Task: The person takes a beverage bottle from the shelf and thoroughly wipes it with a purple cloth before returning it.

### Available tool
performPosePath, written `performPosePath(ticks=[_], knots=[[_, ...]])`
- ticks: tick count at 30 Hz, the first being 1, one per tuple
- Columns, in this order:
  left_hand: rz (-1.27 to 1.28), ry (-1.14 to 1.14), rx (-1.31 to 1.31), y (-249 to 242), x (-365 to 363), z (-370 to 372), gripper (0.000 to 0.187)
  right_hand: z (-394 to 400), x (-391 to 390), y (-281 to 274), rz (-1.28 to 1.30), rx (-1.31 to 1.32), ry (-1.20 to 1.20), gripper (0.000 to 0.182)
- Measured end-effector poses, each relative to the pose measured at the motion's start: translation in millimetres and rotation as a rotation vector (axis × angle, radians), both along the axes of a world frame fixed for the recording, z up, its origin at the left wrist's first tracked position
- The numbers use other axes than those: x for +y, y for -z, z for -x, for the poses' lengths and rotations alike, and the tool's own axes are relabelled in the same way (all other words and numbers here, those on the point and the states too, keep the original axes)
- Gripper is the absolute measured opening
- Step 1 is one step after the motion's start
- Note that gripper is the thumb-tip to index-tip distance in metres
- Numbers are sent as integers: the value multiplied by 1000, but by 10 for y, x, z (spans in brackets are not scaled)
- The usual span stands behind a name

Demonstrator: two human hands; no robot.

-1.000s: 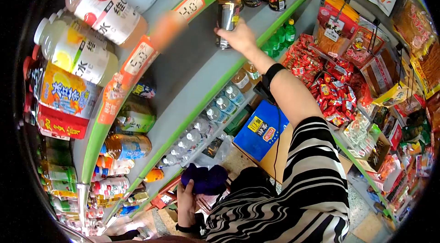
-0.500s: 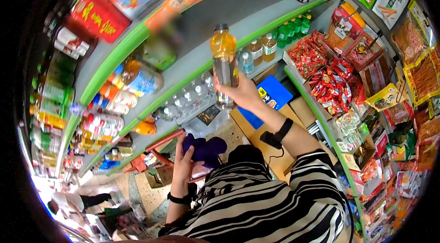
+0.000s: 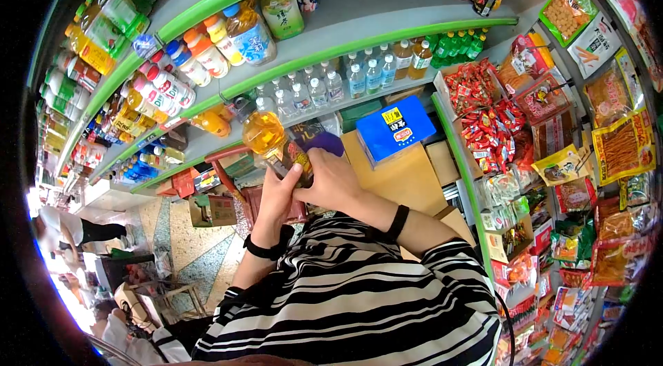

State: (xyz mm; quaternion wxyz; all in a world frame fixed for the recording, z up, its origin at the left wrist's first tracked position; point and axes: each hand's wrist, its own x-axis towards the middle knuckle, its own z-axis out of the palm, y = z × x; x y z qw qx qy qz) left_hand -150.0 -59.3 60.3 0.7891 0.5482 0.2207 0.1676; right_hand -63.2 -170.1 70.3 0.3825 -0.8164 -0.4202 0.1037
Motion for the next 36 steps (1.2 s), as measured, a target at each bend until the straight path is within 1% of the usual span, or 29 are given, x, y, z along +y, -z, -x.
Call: performPosePath(ticks=[2,3,4,6,7,8,10,12,13,14,16,17,20,21,24,27,28,29,30,31,34,36], knots=[[19,-56,-19,15,-51,90,35,116,-28,54,-4,36,-21,49],[34,-83,-27,26,-95,129,33,141,-80,68,-43,-2,-61,48],[87,-68,-33,6,-103,162,32,132,-130,50,-87,69,-117,45],[198,-52,-29,-50,-74,283,30,99,-254,23,-170,230,-239,39],[274,-22,-62,7,-34,340,32,92,-284,88,-226,510,-244,28],[342,2,-101,62,-13,379,35,64,-357,95,-233,571,-165,24],[325,73,-102,177,65,461,51,-51,-379,594,-356,583,40,25],[358,109,-142,22,12,522,57,-53,-422,790,-253,742,120,30],[369,150,-140,-38,12,551,59,-61,-421,849,-36,665,109,32],[380,191,-137,-75,16,576,61,-33,-418,907,-172,714,99,34],[424,284,-171,-108,37,607,61,127,-379,712,-445,820,82,40],[434,284,-166,-127,19,616,64,99,-428,616,-400,1053,70,47],[431,353,-150,-140,37,623,66,33,-439,682,-318,997,-111,45],[407,344,-157,-171,28,612,66,31,-424,681,-295,989,-136,43],[319,352,-101,-133,88,616,66,71,-378,592,-285,1078,-14,39],[301,329,-26,-83,166,613,61,75,-340,401,-294,1093,108,32],[293,306,-21,-94,167,597,57,-4,-347,631,-273,1014,141,32],[284,286,-17,-119,160,582,53,-129,-365,1039,-255,933,177,31],[275,268,-13,-140,157,568,49,-86,-373,789,-358,988,134,31],[271,278,-8,-139,167,561,50,-41,-378,523,-459,1046,88,32],[273,281,-5,-110,204,558,50,-57,-407,383,-655,1309,30,30],[301,320,-22,-103,238,570,53,-109,-427,396,-697,1421,-37,30]])
